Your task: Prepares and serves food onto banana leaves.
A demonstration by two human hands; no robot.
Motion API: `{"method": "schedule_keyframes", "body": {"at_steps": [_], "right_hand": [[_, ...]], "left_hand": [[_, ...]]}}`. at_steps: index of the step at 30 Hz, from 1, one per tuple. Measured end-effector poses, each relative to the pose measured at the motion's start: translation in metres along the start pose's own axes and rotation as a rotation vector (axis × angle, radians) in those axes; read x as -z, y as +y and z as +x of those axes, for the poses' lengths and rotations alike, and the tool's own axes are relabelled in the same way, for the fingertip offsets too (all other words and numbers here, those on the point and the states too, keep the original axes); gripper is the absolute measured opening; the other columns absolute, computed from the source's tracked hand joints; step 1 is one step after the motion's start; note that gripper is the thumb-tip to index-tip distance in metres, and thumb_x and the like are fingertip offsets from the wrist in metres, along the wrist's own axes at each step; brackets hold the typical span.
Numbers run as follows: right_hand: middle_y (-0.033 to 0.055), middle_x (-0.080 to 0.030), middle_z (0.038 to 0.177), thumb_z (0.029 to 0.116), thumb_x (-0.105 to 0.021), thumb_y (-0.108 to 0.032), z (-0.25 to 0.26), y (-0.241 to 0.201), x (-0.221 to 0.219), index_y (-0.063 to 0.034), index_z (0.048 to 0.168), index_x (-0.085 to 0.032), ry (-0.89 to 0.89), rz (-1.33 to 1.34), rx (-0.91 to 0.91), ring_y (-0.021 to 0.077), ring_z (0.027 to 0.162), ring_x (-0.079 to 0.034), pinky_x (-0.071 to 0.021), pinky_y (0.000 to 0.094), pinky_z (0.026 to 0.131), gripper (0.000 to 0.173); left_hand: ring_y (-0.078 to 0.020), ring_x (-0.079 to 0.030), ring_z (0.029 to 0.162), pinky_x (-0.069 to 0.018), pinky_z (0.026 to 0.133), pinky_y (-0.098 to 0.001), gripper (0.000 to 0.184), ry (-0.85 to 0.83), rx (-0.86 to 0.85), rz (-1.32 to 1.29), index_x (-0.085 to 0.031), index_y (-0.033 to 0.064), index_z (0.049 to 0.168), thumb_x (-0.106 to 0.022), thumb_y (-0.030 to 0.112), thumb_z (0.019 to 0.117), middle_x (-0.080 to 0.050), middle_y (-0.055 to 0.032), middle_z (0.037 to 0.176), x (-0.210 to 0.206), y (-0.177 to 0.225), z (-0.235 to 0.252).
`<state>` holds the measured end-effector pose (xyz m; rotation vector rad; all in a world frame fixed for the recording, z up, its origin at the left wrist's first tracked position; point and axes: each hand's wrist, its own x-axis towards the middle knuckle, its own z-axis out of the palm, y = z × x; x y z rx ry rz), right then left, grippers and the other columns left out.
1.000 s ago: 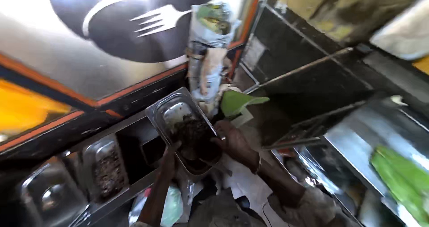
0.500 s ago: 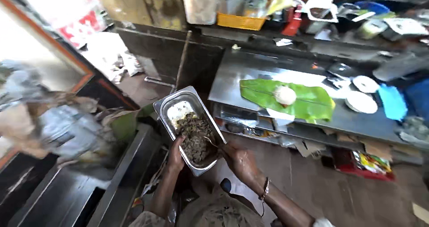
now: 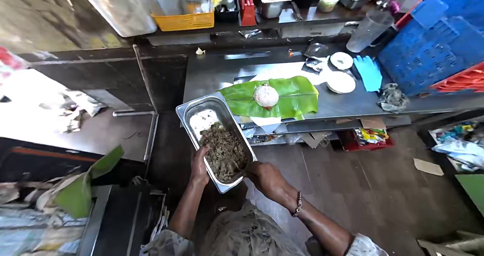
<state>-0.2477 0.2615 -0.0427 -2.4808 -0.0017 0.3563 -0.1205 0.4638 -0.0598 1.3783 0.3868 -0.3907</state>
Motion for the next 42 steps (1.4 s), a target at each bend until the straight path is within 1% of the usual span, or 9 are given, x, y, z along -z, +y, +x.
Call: {"method": "schedule_keyframes", "body": {"at_steps": [5, 7, 12, 16, 22, 28, 32, 36, 42], "right_hand": [[0.0094, -0.073, 0.096, 0.1027, -0.054, -0.030, 0.029, 0.006, 0.016, -0.0127, 0.100, -0.075, -0.099, 0.032, 0.028, 0.0276, 0.093, -0.071, -0.0576, 0.0531, 0.083, 0.027], [0.0086, -0.073, 0.093, 0.1034, -0.054, -0.030, 0.035, 0.011, 0.025, -0.0106, 0.100, -0.075, -0.048, 0.160, 0.052, 0.0234, 0.089, -0.071, -0.0577, 0.0473, 0.084, 0.029], [-0.0017, -0.072, 0.086, 0.1029, -0.060, -0.038, 0.051, 0.047, 0.043, -0.0151, 0.101, -0.078, 0.210, 0.467, -0.096, 0.0076, 0.063, -0.066, -0.0593, 0.0275, 0.059, 0.029], [-0.0035, -0.072, 0.086, 0.1024, -0.059, -0.040, 0.081, 0.072, 0.063, -0.0173, 0.103, -0.079, 0.306, 0.351, -0.175, 0.0058, 0.066, -0.066, -0.0598, 0.0264, 0.062, 0.030], [-0.0035, -0.073, 0.082, 0.1000, -0.063, -0.038, 0.114, 0.095, 0.093, -0.0164, 0.102, -0.077, 0.204, 0.466, -0.252, 0.0068, 0.064, -0.067, -0.0601, 0.0280, 0.060, 0.026], [-0.0025, -0.073, 0.081, 0.0983, -0.068, -0.031, 0.141, 0.113, 0.129, -0.0141, 0.102, -0.077, 0.382, 0.631, -0.268, 0.0093, 0.059, -0.066, -0.0592, 0.0278, 0.053, 0.019], [-0.0003, -0.072, 0.093, 0.0993, -0.059, -0.030, 0.198, 0.150, 0.125, -0.0162, 0.105, -0.078, 0.507, 0.035, -0.291, 0.0110, 0.080, -0.069, -0.0609, 0.0318, 0.074, 0.024], [0.0118, -0.068, 0.103, 0.0996, -0.058, -0.018, 0.244, 0.184, 0.098, -0.0102, 0.103, -0.074, 0.448, -0.252, -0.302, 0.0282, 0.086, -0.071, -0.0617, 0.0475, 0.071, 0.018], [0.0009, -0.069, 0.090, 0.0961, -0.068, -0.024, 0.206, 0.162, 0.131, -0.0139, 0.102, -0.078, 0.737, 0.071, -0.202, 0.0125, 0.076, -0.067, -0.0611, 0.0358, 0.070, 0.015]], "left_hand": [[-0.0265, -0.059, 0.121, -0.0520, 0.092, -0.0534, 0.065, -0.022, -0.061, 0.119, -0.046, 0.0225, 0.149, -0.066, 0.037, 0.0892, -0.060, -0.0094, 0.138, -0.042, 0.007, 0.032], [-0.0271, -0.062, 0.114, -0.0536, 0.089, -0.0528, 0.061, -0.022, -0.067, 0.127, -0.051, 0.0174, 0.144, -0.067, 0.036, 0.0887, -0.063, -0.0119, 0.131, -0.059, 0.015, 0.050], [-0.0274, -0.059, 0.122, -0.0525, 0.095, -0.0543, 0.063, -0.002, -0.042, 0.031, -0.044, 0.0178, 0.151, -0.064, 0.032, 0.0931, -0.059, -0.0121, 0.139, -0.089, 0.032, 0.097], [-0.0274, -0.061, 0.119, -0.0536, 0.095, -0.0542, 0.056, 0.013, 0.000, -0.013, -0.047, 0.0144, 0.148, -0.062, 0.030, 0.0962, -0.061, -0.0137, 0.135, -0.106, 0.039, 0.137], [-0.0257, -0.064, 0.116, -0.0558, 0.094, -0.0500, 0.051, 0.050, 0.035, 0.023, -0.048, 0.0091, 0.147, -0.059, 0.023, 0.0993, -0.062, -0.0154, 0.133, -0.124, 0.038, 0.169], [-0.0264, -0.060, 0.122, -0.0532, 0.097, -0.0501, 0.061, 0.116, 0.073, 0.082, -0.044, 0.0084, 0.151, -0.060, 0.024, 0.0952, -0.058, -0.0169, 0.139, -0.108, 0.021, 0.182], [-0.0267, -0.062, 0.118, -0.0548, 0.094, -0.0504, 0.060, 0.168, 0.097, 0.060, -0.042, 0.0084, 0.152, -0.057, 0.023, 0.0956, -0.059, -0.0176, 0.137, -0.086, 0.017, 0.178], [-0.0257, -0.059, 0.119, -0.0526, 0.095, -0.0497, 0.059, 0.220, 0.094, 0.079, -0.042, 0.0071, 0.151, -0.056, 0.025, 0.0959, -0.057, -0.0176, 0.137, -0.059, 0.012, 0.164], [-0.0227, -0.060, 0.115, -0.0540, 0.093, -0.0465, 0.056, 0.320, 0.044, 0.007, -0.044, 0.0054, 0.148, -0.056, 0.023, 0.0966, -0.059, -0.0167, 0.134, -0.028, 0.018, 0.123]]}}
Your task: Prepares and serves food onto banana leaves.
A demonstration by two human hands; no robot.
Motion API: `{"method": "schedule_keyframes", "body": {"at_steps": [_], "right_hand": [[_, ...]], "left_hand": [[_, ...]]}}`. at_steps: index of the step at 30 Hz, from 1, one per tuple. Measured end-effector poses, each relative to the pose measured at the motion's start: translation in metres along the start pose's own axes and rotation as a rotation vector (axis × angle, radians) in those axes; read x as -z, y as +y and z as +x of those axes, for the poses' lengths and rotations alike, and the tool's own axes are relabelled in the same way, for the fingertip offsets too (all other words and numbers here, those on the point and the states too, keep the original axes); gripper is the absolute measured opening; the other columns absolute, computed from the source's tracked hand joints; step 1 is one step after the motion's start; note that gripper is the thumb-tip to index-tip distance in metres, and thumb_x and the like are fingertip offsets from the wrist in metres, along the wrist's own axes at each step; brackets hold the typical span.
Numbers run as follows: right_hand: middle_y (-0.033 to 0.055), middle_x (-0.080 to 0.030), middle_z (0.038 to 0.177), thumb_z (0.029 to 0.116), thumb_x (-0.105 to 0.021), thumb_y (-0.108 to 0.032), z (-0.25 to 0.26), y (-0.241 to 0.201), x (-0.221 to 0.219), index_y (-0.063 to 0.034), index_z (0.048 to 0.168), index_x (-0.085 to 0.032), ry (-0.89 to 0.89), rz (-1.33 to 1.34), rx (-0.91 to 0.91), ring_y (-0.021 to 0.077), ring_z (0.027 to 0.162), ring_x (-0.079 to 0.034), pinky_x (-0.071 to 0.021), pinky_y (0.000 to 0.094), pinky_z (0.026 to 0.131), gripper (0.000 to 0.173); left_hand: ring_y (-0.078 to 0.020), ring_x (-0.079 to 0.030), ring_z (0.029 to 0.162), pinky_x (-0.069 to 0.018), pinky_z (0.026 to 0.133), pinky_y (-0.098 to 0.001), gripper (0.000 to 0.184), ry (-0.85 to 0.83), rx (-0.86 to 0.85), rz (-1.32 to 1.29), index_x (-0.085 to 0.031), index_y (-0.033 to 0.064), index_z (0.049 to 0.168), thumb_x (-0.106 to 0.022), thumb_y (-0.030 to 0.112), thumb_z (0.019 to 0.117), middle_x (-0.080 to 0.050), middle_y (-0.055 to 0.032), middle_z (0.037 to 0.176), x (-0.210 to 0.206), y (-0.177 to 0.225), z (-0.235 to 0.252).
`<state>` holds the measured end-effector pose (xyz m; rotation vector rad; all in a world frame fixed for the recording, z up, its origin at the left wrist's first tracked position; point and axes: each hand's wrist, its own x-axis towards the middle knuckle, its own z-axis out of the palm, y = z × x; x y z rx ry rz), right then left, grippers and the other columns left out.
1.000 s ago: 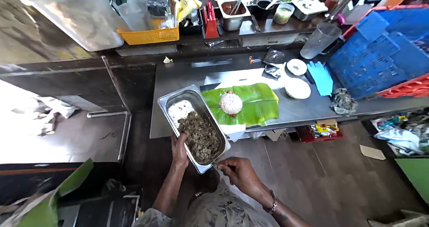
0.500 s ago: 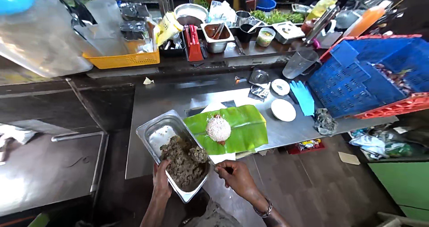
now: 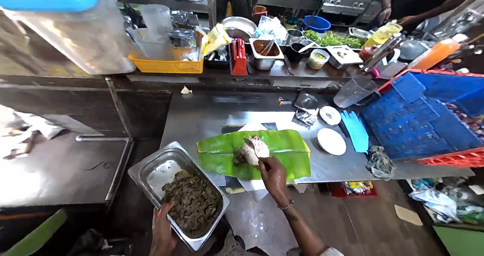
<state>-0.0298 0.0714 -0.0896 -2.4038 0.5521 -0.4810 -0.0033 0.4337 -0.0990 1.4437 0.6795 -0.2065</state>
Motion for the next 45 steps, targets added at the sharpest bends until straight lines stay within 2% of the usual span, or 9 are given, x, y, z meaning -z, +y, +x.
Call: {"method": "schedule_keyframes", "body": {"at_steps": [9, 15, 20, 22, 25, 28, 34, 39, 45], "right_hand": [[0.0052, -0.070, 0.086, 0.0940, -0.071, -0.035, -0.142, -0.119, -0.007, -0.0097, 0.083, -0.075, -0.757, 0.336, 0.446, 0.0156, 0.079, -0.068, -0.0595, 0.0370, 0.070, 0.028], [0.0022, -0.075, 0.108, 0.0932, -0.076, -0.034, -0.206, -0.213, -0.062, -0.0091, 0.118, -0.071, -1.179, 0.377, 0.480, 0.0133, 0.096, -0.073, -0.0640, 0.0363, 0.085, 0.035], [0.0025, -0.065, 0.081, 0.0933, -0.071, -0.033, -0.311, -0.332, -0.133, -0.0078, 0.098, -0.067, -1.527, 0.345, 0.673, 0.0129, 0.069, -0.062, -0.0544, 0.0340, 0.064, 0.026], [0.0014, -0.065, 0.079, 0.0928, -0.069, -0.024, -0.368, -0.388, -0.155, -0.0075, 0.095, -0.066, -1.619, 0.394, 0.656, 0.0117, 0.066, -0.061, -0.0538, 0.0315, 0.061, 0.017], [0.0029, -0.065, 0.081, 0.0949, -0.068, -0.023, -0.461, -0.466, -0.213, -0.0073, 0.096, -0.066, -1.672, 0.441, 0.636, 0.0130, 0.068, -0.062, -0.0548, 0.0320, 0.062, 0.016], [0.0057, -0.064, 0.081, 0.0954, -0.067, -0.022, -0.554, -0.536, -0.294, -0.0041, 0.094, -0.066, -1.691, 0.451, 0.671, 0.0158, 0.072, -0.062, -0.0550, 0.0361, 0.067, 0.018], [0.0109, -0.071, 0.093, 0.0950, -0.073, -0.032, -0.686, -0.602, -0.425, -0.0068, 0.111, -0.070, -1.621, 0.196, 0.756, 0.0227, 0.079, -0.069, -0.0604, 0.0458, 0.073, 0.030], [0.0116, -0.072, 0.100, 0.0949, -0.071, -0.038, -0.716, -0.598, -0.489, -0.0081, 0.120, -0.068, -1.579, -0.054, 0.710, 0.0234, 0.086, -0.071, -0.0601, 0.0467, 0.079, 0.039], [0.0107, -0.074, 0.103, 0.0930, -0.067, -0.056, -0.719, -0.585, -0.514, -0.0106, 0.121, -0.070, -1.418, -0.249, 0.839, 0.0249, 0.094, -0.072, -0.0593, 0.0501, 0.086, 0.053]], "left_hand": [[-0.0233, -0.064, 0.107, -0.0571, 0.087, -0.0448, 0.049, 0.211, 0.000, -0.324, -0.052, 0.0046, 0.140, -0.065, 0.021, 0.0956, -0.065, -0.0158, 0.124, 0.095, -0.016, -0.116], [-0.0212, -0.064, 0.105, -0.0557, 0.087, -0.0415, 0.047, 0.414, -0.006, -0.433, -0.055, 0.0047, 0.138, -0.067, 0.023, 0.0962, -0.066, -0.0142, 0.121, 0.234, -0.046, -0.193], [-0.0190, -0.070, 0.093, -0.0599, 0.080, -0.0388, 0.030, 0.464, -0.146, -0.640, -0.063, 0.0028, 0.123, -0.062, 0.019, 0.0969, -0.071, -0.0113, 0.104, 0.378, -0.078, -0.234], [-0.0201, -0.069, 0.105, -0.0590, 0.090, -0.0414, 0.038, 0.473, -0.166, -0.618, -0.061, 0.0055, 0.132, -0.054, 0.031, 0.1053, -0.071, -0.0112, 0.116, 0.449, -0.080, -0.249], [-0.0219, -0.064, 0.124, -0.0553, 0.102, -0.0482, 0.065, 0.633, -0.153, -0.420, -0.054, 0.0161, 0.147, -0.037, 0.063, 0.1045, -0.066, -0.0084, 0.136, 0.572, -0.086, -0.258], [-0.0306, -0.051, 0.139, -0.0438, 0.110, -0.0604, 0.073, 0.890, -0.111, -0.191, -0.046, 0.0176, 0.154, -0.041, 0.067, 0.1015, -0.051, -0.0108, 0.154, 0.698, -0.100, -0.273], [-0.0458, -0.061, 0.121, -0.0471, 0.100, -0.0689, 0.075, 1.208, 0.162, 0.081, -0.049, 0.0102, 0.150, -0.044, 0.066, 0.1014, -0.060, -0.0262, 0.136, 0.893, -0.196, -0.307], [-0.0442, -0.066, 0.109, -0.0524, 0.095, -0.0640, 0.060, 1.167, 0.403, 0.120, -0.049, 0.0033, 0.147, -0.047, 0.048, 0.1073, -0.066, -0.0277, 0.122, 0.979, -0.255, -0.288], [-0.0451, -0.056, 0.130, -0.0448, 0.108, -0.0614, 0.067, 1.176, 0.587, 0.366, -0.046, -0.0069, 0.146, -0.056, 0.044, 0.1030, -0.055, -0.0310, 0.141, 1.011, -0.267, -0.255]]}}
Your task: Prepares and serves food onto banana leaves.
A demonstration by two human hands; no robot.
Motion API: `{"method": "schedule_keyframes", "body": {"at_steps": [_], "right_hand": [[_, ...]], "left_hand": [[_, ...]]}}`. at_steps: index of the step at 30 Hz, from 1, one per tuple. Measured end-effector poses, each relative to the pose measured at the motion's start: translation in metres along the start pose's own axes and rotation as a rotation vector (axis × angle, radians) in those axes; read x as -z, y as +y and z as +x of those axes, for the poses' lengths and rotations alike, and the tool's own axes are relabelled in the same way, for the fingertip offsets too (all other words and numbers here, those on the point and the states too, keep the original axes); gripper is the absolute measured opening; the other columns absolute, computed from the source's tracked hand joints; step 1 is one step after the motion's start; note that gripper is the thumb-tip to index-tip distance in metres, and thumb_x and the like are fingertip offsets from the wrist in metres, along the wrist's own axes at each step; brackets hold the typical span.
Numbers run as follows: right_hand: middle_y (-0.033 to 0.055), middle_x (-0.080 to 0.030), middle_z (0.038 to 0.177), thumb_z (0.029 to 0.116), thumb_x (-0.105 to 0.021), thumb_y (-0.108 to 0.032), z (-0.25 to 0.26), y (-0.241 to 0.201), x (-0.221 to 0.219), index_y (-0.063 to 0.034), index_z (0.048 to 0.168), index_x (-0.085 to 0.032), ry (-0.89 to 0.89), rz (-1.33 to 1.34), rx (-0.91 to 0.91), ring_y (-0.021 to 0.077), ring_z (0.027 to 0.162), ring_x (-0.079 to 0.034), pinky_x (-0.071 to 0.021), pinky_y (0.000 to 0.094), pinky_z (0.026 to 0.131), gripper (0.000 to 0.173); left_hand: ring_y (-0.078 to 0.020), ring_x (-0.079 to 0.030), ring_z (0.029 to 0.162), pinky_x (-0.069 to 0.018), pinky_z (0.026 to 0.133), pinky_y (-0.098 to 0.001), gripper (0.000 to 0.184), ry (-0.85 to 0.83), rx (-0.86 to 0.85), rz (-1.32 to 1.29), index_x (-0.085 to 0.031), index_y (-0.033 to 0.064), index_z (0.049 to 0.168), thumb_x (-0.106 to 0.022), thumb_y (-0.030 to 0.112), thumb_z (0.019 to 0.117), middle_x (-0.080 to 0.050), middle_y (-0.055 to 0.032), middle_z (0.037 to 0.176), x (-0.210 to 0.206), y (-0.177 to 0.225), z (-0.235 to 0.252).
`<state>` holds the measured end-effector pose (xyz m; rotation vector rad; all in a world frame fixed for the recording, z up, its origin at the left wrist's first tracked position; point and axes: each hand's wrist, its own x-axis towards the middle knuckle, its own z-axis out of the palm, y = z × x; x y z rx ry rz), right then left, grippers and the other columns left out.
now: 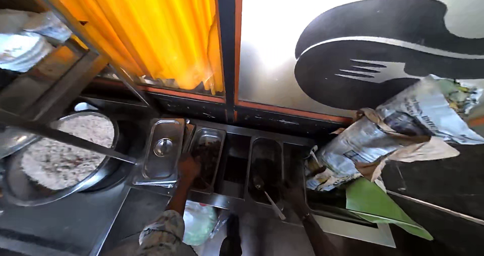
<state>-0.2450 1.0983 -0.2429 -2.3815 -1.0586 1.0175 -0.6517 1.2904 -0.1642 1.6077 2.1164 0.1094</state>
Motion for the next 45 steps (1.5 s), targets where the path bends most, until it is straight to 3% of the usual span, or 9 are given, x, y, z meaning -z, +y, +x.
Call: {"method": "schedule_keyframes", "body": {"at_steps": [6, 9, 13, 22, 29, 32, 35, 39, 45], "right_hand": [[0.0156, -0.070, 0.122, 0.0952, -0.067, -0.050, -0.043, -0.094, 0.008, -0.0063, 0.127, -0.069, 0.422, -0.073, 0.339, 0.0314, 0.113, -0.067, -0.0546, 0.0515, 0.099, 0.054], [0.0002, -0.074, 0.110, 0.0995, -0.063, -0.042, -0.050, -0.166, -0.034, -0.0144, 0.120, -0.073, 0.141, 0.130, 0.446, 0.0098, 0.099, -0.071, -0.0612, 0.0336, 0.089, 0.036], [0.0102, -0.072, 0.119, 0.0944, -0.068, -0.052, -0.024, -0.225, -0.126, -0.0089, 0.125, -0.069, -0.352, 0.171, 0.216, 0.0222, 0.110, -0.069, -0.0553, 0.0450, 0.099, 0.053], [0.0139, -0.070, 0.106, 0.0953, -0.070, -0.028, -0.018, -0.226, -0.141, -0.0054, 0.128, -0.063, -0.501, 0.370, 0.127, 0.0231, 0.087, -0.072, -0.0633, 0.0430, 0.076, 0.040], [0.0064, -0.073, 0.102, 0.0973, -0.071, -0.031, -0.085, -0.175, 0.023, -0.0138, 0.127, -0.066, -0.511, 0.475, 0.387, 0.0178, 0.084, -0.071, -0.0612, 0.0394, 0.076, 0.035], [0.0042, -0.070, 0.092, 0.0954, -0.073, -0.038, -0.130, -0.137, 0.075, -0.0149, 0.118, -0.065, -0.116, 0.285, 0.434, 0.0166, 0.075, -0.068, -0.0600, 0.0398, 0.066, 0.033], [0.0063, -0.069, 0.108, 0.0937, -0.073, -0.045, -0.187, -0.092, 0.105, -0.0128, 0.119, -0.068, 0.347, -0.022, 0.388, 0.0210, 0.095, -0.069, -0.0614, 0.0453, 0.082, 0.042], [0.0090, -0.068, 0.105, 0.0955, -0.063, -0.055, -0.275, -0.040, 0.117, -0.0146, 0.108, -0.072, 0.326, -0.234, 0.046, 0.0276, 0.094, -0.069, -0.0599, 0.0493, 0.079, 0.044], [0.0076, -0.071, 0.112, 0.1005, -0.060, -0.040, -0.386, 0.066, 0.128, -0.0141, 0.109, -0.075, 0.433, 0.041, -0.160, 0.0237, 0.099, -0.070, -0.0598, 0.0477, 0.088, 0.032]], "left_hand": [[-0.0443, -0.052, 0.134, -0.0442, 0.110, -0.0587, 0.074, -0.040, 0.040, 0.047, -0.038, -0.0055, 0.152, -0.054, 0.047, 0.1023, -0.048, -0.0300, 0.149, 0.004, 0.010, 0.003], [-0.0442, -0.054, 0.132, -0.0456, 0.109, -0.0594, 0.072, -0.064, 0.045, 0.028, -0.039, -0.0038, 0.152, -0.055, 0.046, 0.1023, -0.050, -0.0297, 0.147, 0.007, 0.007, 0.005], [-0.0407, -0.056, 0.132, -0.0453, 0.110, -0.0566, 0.067, -0.104, 0.059, 0.016, -0.043, -0.0007, 0.152, -0.053, 0.044, 0.1039, -0.054, -0.0261, 0.145, 0.008, -0.001, 0.009], [-0.0370, -0.056, 0.133, -0.0424, 0.113, -0.0575, 0.069, -0.117, -0.059, -0.245, -0.043, 0.0062, 0.155, -0.051, 0.053, 0.1040, -0.058, -0.0227, 0.143, 0.026, -0.032, 0.002], [-0.0168, -0.069, 0.086, -0.0597, 0.073, -0.0387, 0.052, -0.655, 0.021, -0.901, -0.062, 0.0141, 0.131, -0.055, 0.057, 0.1006, -0.071, -0.0077, 0.103, 0.055, 0.029, -0.068], [-0.0214, -0.072, 0.096, -0.0620, 0.080, -0.0432, 0.047, -0.758, 0.003, -1.033, -0.062, 0.0115, 0.133, -0.059, 0.046, 0.1014, -0.073, -0.0104, 0.111, 0.040, 0.083, -0.119], [-0.0245, -0.070, 0.109, -0.0605, 0.090, -0.0480, 0.051, -0.823, -0.126, -1.045, -0.057, 0.0128, 0.141, -0.057, 0.046, 0.1024, -0.071, -0.0118, 0.123, 0.007, 0.125, -0.162], [-0.0181, -0.056, 0.131, -0.0486, 0.108, -0.0461, 0.054, -0.868, -0.283, -0.890, -0.048, 0.0157, 0.151, -0.053, 0.045, 0.1049, -0.058, -0.0058, 0.146, -0.034, 0.182, -0.235], [-0.0223, -0.064, 0.122, -0.0546, 0.100, -0.0509, 0.054, -1.182, -0.392, -0.826, -0.056, 0.0184, 0.144, -0.054, 0.052, 0.1028, -0.066, -0.0060, 0.136, -0.102, 0.237, -0.378]]}}
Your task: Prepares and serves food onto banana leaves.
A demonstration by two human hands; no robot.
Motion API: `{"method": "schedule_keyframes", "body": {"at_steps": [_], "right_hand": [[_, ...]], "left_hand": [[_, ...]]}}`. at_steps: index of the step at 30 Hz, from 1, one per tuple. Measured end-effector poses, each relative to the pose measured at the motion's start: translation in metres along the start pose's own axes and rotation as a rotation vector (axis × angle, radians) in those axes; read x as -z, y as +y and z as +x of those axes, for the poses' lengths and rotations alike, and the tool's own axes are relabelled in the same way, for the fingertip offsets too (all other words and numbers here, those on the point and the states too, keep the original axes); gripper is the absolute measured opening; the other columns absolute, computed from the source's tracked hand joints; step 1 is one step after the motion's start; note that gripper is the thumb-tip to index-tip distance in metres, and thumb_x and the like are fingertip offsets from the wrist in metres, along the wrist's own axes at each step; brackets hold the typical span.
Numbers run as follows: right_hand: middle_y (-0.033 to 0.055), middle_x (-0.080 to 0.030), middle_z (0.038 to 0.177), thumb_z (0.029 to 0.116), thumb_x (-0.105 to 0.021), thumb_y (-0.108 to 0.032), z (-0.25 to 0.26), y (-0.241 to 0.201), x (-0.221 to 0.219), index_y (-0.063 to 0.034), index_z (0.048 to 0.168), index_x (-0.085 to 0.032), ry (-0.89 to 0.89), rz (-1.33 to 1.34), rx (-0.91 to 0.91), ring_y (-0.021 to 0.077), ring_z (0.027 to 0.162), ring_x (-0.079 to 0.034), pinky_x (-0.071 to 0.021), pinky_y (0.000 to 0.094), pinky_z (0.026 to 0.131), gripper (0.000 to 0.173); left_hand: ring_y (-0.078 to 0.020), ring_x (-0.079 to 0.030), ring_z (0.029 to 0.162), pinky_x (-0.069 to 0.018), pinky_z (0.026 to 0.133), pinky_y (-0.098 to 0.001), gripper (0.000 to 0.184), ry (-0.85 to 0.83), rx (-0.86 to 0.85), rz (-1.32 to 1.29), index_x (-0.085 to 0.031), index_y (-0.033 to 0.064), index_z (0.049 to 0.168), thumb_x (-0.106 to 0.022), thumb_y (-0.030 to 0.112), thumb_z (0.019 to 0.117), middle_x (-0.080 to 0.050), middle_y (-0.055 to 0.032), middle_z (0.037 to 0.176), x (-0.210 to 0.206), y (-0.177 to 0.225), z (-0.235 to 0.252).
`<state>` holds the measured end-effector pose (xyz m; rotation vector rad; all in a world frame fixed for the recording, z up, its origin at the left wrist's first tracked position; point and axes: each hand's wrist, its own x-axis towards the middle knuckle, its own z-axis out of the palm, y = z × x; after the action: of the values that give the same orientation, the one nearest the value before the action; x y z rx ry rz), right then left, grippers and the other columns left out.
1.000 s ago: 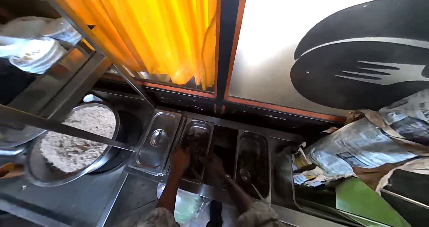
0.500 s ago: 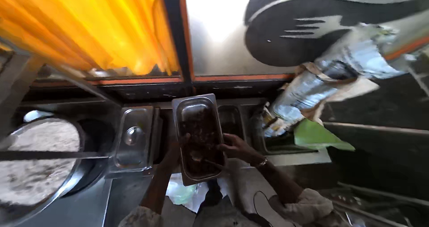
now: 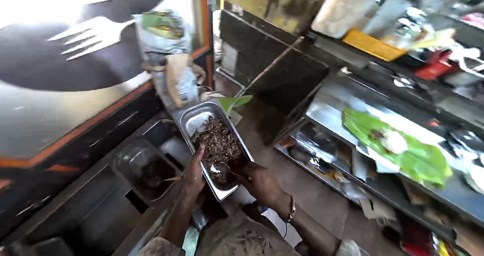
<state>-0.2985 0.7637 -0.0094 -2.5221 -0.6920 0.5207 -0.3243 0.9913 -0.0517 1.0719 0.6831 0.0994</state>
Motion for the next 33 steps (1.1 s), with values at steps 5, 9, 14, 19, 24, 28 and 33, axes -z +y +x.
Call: {"method": "schedule_keyframes", "body": {"at_steps": [5, 9, 14, 19, 24, 28, 33], "right_hand": [[0.0000, -0.064, 0.087, 0.0948, -0.067, -0.030, -0.074, 0.121, 0.056, -0.0166, 0.089, -0.074, 0.397, -0.111, -0.019, 0.0144, 0.074, -0.065, -0.0592, 0.0377, 0.063, 0.016], [0.0060, -0.069, 0.094, 0.0976, -0.060, -0.030, -0.127, 0.189, 0.070, -0.0127, 0.094, -0.075, 0.237, 0.042, -0.198, 0.0203, 0.085, -0.069, -0.0600, 0.0417, 0.078, 0.023], [0.0010, -0.071, 0.083, 0.0947, -0.065, -0.030, -0.168, 0.253, 0.080, -0.0125, 0.091, -0.075, 0.345, 0.350, -0.297, 0.0133, 0.079, -0.069, -0.0596, 0.0380, 0.076, 0.021], [-0.0006, -0.065, 0.071, 0.0927, -0.066, -0.033, -0.192, 0.300, 0.102, -0.0115, 0.083, -0.071, 0.492, 0.540, -0.419, 0.0111, 0.065, -0.063, -0.0543, 0.0359, 0.065, 0.024], [-0.0013, -0.064, 0.067, 0.0902, -0.070, -0.032, -0.222, 0.367, 0.136, -0.0116, 0.079, -0.071, 0.594, 0.785, -0.551, 0.0102, 0.060, -0.059, -0.0504, 0.0345, 0.060, 0.023], [0.0008, -0.064, 0.068, 0.0903, -0.073, -0.033, -0.242, 0.429, 0.163, -0.0104, 0.080, -0.071, 0.615, 0.916, -0.641, 0.0113, 0.055, -0.057, -0.0474, 0.0326, 0.052, 0.025], [0.0012, -0.063, 0.065, 0.0893, -0.074, -0.033, -0.248, 0.508, 0.204, -0.0103, 0.077, -0.070, 0.696, 0.918, -0.690, 0.0117, 0.053, -0.056, -0.0458, 0.0316, 0.050, 0.026]], "left_hand": [[-0.0218, -0.065, 0.120, -0.0564, 0.097, -0.0507, 0.056, -0.219, 0.027, 0.085, -0.057, 0.0214, 0.143, -0.054, 0.057, 0.1006, -0.067, -0.0043, 0.134, -0.129, -0.046, -0.011], [-0.0223, -0.064, 0.121, -0.0561, 0.098, -0.0512, 0.053, -0.290, 0.032, 0.102, -0.055, 0.0214, 0.145, -0.054, 0.054, 0.1023, -0.066, -0.0049, 0.135, -0.231, -0.094, -0.023], [-0.0228, -0.064, 0.123, -0.0552, 0.099, -0.0522, 0.055, -0.310, 0.033, 0.129, -0.054, 0.0231, 0.145, -0.056, 0.055, 0.1008, -0.065, -0.0046, 0.136, -0.335, -0.149, -0.042], [-0.0235, -0.059, 0.128, -0.0519, 0.104, -0.0539, 0.059, -0.317, 0.003, 0.191, -0.051, 0.0201, 0.148, -0.059, 0.053, 0.1001, -0.061, -0.0061, 0.142, -0.415, -0.193, -0.049], [-0.0261, -0.058, 0.130, -0.0512, 0.104, -0.0565, 0.063, -0.354, 0.036, 0.222, -0.043, 0.0233, 0.154, -0.056, 0.054, 0.1014, -0.058, -0.0081, 0.145, -0.497, -0.223, -0.055], [-0.0266, -0.059, 0.129, -0.0517, 0.103, -0.0559, 0.061, -0.384, 0.073, 0.209, -0.042, 0.0224, 0.154, -0.056, 0.052, 0.1022, -0.059, -0.0090, 0.143, -0.558, -0.250, -0.052], [-0.0258, -0.062, 0.125, -0.0546, 0.102, -0.0526, 0.055, -0.437, 0.099, 0.198, -0.044, 0.0180, 0.152, -0.053, 0.045, 0.1055, -0.061, -0.0106, 0.140, -0.630, -0.284, -0.042]]}}
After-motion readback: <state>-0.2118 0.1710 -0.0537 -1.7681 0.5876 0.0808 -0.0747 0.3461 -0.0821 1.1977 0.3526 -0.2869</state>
